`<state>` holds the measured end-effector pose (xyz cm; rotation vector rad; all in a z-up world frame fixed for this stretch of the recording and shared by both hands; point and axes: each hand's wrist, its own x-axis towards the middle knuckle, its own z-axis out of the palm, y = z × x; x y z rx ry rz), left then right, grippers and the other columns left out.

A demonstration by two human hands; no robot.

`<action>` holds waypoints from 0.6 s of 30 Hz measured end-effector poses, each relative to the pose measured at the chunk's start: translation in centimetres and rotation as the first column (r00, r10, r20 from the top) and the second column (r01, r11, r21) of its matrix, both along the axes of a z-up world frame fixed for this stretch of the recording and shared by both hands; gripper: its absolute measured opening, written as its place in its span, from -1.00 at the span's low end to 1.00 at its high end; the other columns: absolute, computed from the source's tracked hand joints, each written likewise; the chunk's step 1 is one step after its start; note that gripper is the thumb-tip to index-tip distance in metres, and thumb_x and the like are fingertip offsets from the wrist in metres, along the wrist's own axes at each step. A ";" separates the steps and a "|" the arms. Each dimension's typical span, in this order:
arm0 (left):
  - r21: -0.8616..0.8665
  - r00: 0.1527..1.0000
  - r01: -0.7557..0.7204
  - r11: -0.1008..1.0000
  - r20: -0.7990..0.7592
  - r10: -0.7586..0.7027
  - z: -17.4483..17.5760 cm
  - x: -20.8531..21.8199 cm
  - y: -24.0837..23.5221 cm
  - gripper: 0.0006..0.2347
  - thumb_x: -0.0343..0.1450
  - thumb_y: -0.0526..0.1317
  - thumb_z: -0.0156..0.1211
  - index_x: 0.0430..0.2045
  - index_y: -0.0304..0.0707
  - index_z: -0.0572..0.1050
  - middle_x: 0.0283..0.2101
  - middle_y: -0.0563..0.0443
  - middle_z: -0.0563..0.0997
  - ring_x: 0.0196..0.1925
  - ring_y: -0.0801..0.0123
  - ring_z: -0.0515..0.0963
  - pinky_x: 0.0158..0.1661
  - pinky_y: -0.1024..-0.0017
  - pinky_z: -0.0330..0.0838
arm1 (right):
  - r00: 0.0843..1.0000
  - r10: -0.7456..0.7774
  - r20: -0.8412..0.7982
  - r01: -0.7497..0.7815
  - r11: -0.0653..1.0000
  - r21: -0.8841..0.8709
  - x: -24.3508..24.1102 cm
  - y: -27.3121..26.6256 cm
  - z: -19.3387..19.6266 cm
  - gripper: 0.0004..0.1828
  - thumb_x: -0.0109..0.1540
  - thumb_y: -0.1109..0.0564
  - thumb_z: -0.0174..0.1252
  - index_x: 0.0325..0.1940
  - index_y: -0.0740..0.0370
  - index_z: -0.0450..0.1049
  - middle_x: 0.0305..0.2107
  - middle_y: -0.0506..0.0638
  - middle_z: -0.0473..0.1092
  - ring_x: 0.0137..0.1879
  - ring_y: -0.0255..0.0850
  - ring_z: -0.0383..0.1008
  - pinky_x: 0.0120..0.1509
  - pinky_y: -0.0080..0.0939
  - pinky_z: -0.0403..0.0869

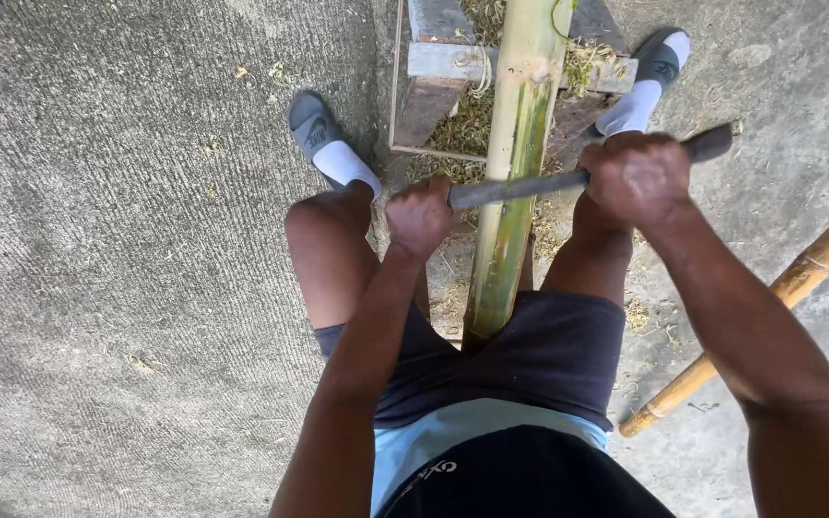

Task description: Scraping the outer green layer off a bamboo stalk using a knife.

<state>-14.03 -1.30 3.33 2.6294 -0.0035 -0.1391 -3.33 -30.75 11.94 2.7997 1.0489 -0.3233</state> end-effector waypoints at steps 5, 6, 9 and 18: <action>0.062 0.997 -0.020 0.998 0.075 0.015 -1.1 8.7 -1.0 -0.93 0.26 -0.24 0.28 -0.50 -0.17 0.53 -0.52 -0.12 0.67 -0.50 0.12 0.70 -0.47 0.17 0.56 | 0.991 0.015 0.131 -0.017 1.000 0.014 7.6 -2.2 -2.0 -0.90 0.29 0.00 0.30 -0.33 -0.10 0.64 -0.60 -0.15 0.43 -0.53 -0.32 0.45 -0.42 -0.23 0.43; 0.064 0.997 -0.021 0.998 0.075 0.016 -1.4 9.6 -1.1 -0.93 0.26 -0.24 0.28 -0.50 -0.17 0.53 -0.52 -0.12 0.67 -0.50 0.12 0.70 -0.47 0.17 0.56 | 0.991 0.016 0.132 -0.018 1.000 0.017 8.7 -2.6 -2.5 -0.90 0.29 0.00 0.30 -0.33 -0.10 0.64 -0.60 -0.15 0.43 -0.53 -0.32 0.45 -0.42 -0.23 0.43; 0.098 0.995 0.005 0.995 0.098 -0.015 -2.1 12.3 -1.1 -0.92 0.28 -0.24 0.30 -0.46 -0.17 0.55 -0.53 -0.12 0.67 -0.52 0.14 0.70 -0.51 0.18 0.56 | 0.981 0.011 0.195 -0.029 0.996 0.087 10.7 -3.4 -3.8 -0.96 0.23 0.03 0.31 -0.31 -0.14 0.66 -0.54 -0.12 0.50 -0.46 -0.27 0.51 -0.29 -0.20 0.47; 0.143 0.986 0.068 0.987 0.141 -0.088 -0.9 2.8 -0.7 -0.93 0.31 -0.27 0.25 -0.57 -0.15 0.49 -0.58 -0.06 0.62 -0.59 0.24 0.64 -0.55 0.21 0.50 | 0.994 -0.092 0.055 0.088 0.993 0.082 1.7 -1.5 -0.9 -0.85 0.27 0.11 0.25 -0.42 -0.01 0.60 -0.58 -0.09 0.48 -0.50 -0.26 0.49 -0.37 -0.19 0.47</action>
